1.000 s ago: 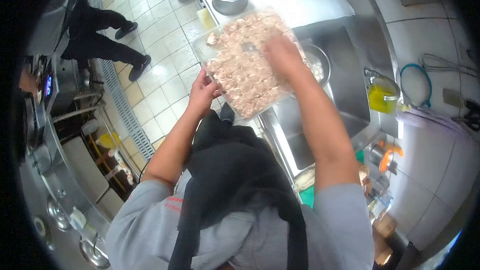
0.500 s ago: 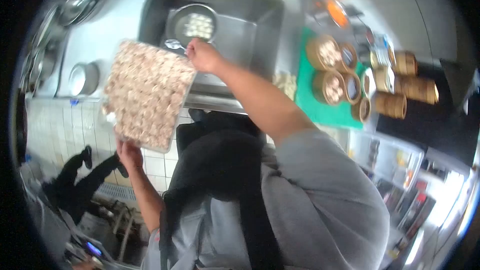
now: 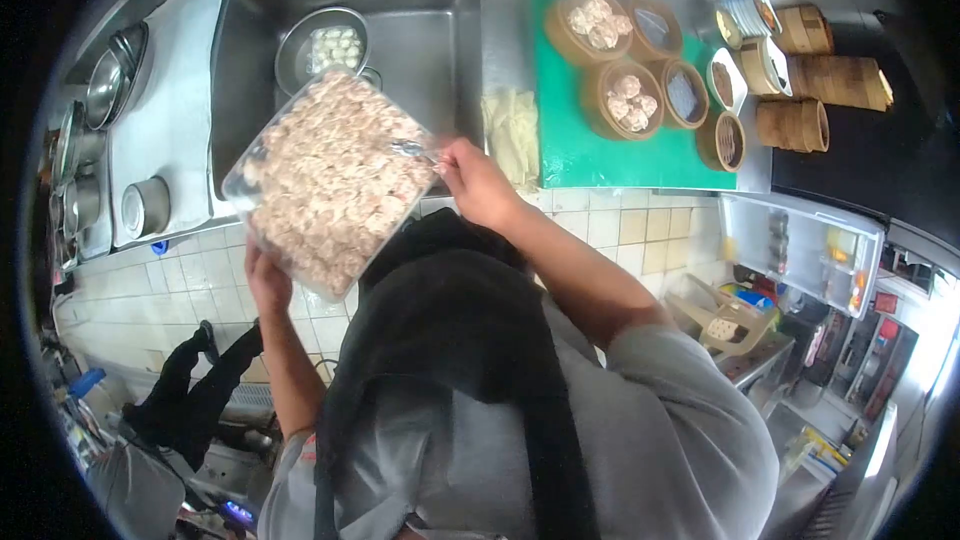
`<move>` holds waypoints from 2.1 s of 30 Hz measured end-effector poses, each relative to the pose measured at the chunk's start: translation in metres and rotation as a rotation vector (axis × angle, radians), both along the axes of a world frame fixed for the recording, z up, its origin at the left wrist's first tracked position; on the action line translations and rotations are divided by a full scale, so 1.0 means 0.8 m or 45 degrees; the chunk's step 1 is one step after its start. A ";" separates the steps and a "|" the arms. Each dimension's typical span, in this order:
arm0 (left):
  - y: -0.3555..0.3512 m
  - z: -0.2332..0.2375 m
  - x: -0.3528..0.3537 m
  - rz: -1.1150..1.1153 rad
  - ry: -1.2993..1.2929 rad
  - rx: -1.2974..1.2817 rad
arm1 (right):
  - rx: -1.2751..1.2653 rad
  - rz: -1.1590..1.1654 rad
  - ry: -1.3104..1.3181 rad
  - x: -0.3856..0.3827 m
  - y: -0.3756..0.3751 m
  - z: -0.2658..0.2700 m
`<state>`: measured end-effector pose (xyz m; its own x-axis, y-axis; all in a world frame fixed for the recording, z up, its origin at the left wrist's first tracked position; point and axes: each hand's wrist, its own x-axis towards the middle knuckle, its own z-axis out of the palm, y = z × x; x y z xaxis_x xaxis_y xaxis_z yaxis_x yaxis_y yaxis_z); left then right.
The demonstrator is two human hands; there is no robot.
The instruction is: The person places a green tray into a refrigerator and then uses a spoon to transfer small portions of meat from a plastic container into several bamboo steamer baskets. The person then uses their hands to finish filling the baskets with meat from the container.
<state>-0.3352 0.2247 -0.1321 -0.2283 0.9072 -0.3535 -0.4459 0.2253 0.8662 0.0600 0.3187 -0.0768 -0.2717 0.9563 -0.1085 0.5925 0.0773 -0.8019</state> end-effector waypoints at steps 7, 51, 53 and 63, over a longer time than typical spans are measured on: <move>0.031 0.005 0.095 -0.269 0.001 0.013 | -0.116 -0.188 0.037 0.116 -0.066 0.013; 0.182 -0.022 0.154 -0.466 0.131 -0.186 | 0.260 -0.160 -0.347 0.068 0.039 0.055; 0.182 -0.026 0.152 -0.508 0.054 -0.137 | 0.349 0.027 -0.475 0.032 0.084 0.054; 0.171 -0.045 0.150 -0.451 0.085 -0.065 | 0.227 0.661 -0.894 -0.097 0.246 0.003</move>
